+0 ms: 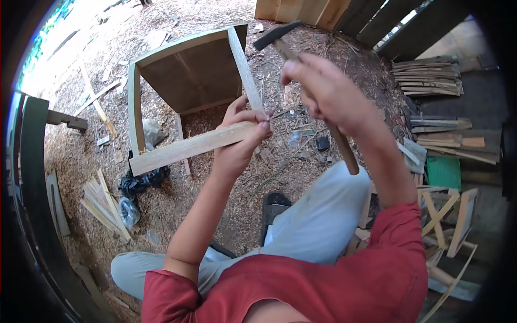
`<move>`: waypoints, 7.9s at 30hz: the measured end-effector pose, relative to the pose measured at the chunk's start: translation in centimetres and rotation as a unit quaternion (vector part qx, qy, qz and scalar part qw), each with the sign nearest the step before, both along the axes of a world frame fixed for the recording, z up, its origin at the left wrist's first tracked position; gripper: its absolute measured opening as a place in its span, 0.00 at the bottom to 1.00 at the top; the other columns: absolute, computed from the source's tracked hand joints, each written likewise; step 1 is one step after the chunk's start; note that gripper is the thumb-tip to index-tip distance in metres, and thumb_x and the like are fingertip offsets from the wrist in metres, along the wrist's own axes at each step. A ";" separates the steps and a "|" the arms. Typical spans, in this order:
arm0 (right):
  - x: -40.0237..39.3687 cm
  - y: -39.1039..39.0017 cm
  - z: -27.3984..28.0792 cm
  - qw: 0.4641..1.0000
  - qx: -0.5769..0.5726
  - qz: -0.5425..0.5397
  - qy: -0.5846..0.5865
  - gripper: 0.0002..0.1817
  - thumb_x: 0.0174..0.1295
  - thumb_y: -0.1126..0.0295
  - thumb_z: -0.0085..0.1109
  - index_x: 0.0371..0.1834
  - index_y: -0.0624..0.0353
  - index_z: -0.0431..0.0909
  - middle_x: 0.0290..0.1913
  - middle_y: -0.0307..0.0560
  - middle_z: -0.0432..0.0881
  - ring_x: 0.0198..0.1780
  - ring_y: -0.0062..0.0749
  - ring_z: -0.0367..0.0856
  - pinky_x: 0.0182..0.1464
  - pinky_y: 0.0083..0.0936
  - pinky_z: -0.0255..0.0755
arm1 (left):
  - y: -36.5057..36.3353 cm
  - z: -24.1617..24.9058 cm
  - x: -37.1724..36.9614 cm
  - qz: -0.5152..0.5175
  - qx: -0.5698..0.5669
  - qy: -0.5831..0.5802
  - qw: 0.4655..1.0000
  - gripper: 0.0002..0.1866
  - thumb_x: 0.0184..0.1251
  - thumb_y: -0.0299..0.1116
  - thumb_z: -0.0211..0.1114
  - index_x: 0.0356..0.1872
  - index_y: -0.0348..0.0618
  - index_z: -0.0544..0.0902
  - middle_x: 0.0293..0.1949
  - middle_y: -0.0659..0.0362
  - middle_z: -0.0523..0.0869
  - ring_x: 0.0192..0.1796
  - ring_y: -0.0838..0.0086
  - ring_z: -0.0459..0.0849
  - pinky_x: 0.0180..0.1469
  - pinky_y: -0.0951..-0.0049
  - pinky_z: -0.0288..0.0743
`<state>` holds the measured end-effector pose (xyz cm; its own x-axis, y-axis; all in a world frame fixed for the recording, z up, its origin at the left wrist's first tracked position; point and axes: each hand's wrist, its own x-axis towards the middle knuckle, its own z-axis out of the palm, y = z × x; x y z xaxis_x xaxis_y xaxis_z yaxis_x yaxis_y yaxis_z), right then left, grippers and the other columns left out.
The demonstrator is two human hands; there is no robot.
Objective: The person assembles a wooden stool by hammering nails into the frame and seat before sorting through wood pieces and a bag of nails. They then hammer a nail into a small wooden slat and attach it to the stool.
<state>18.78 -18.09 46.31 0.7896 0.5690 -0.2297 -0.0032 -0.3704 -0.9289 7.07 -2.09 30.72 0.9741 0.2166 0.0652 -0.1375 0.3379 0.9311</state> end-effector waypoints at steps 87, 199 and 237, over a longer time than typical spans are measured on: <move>-15.2 -3.5 -3.5 0.946 -0.156 -0.051 -0.279 0.28 0.76 0.80 0.59 0.78 0.50 0.79 0.42 0.52 0.86 0.33 0.46 0.86 0.38 0.41 0.79 | 1.9 -3.0 0.0 -0.050 0.155 -0.067 0.984 0.07 0.68 0.30 0.79 0.43 0.43 0.93 0.73 0.46 0.77 0.77 0.60 0.81 0.69 0.62 0.86; -26.2 28.5 -20.0 0.982 0.023 0.186 0.003 0.16 0.83 0.61 0.60 0.53 0.64 0.88 0.32 0.36 0.84 0.31 0.17 0.75 0.34 0.25 0.69 | 32.4 -5.5 -37.4 0.111 0.599 0.117 0.784 0.18 0.77 0.34 0.73 0.64 0.47 0.84 0.49 0.52 0.86 0.48 0.53 0.89 0.49 0.56 0.84; -30.7 16.5 -37.4 0.925 -0.150 0.129 -0.323 0.27 0.75 0.72 0.62 0.75 0.34 0.81 0.39 0.49 0.85 0.38 0.55 0.88 0.38 0.51 0.83 | 19.0 -28.7 -30.3 0.112 0.636 0.100 0.757 0.18 0.73 0.36 0.72 0.62 0.55 0.88 0.41 0.55 0.81 0.41 0.59 0.89 0.38 0.57 0.85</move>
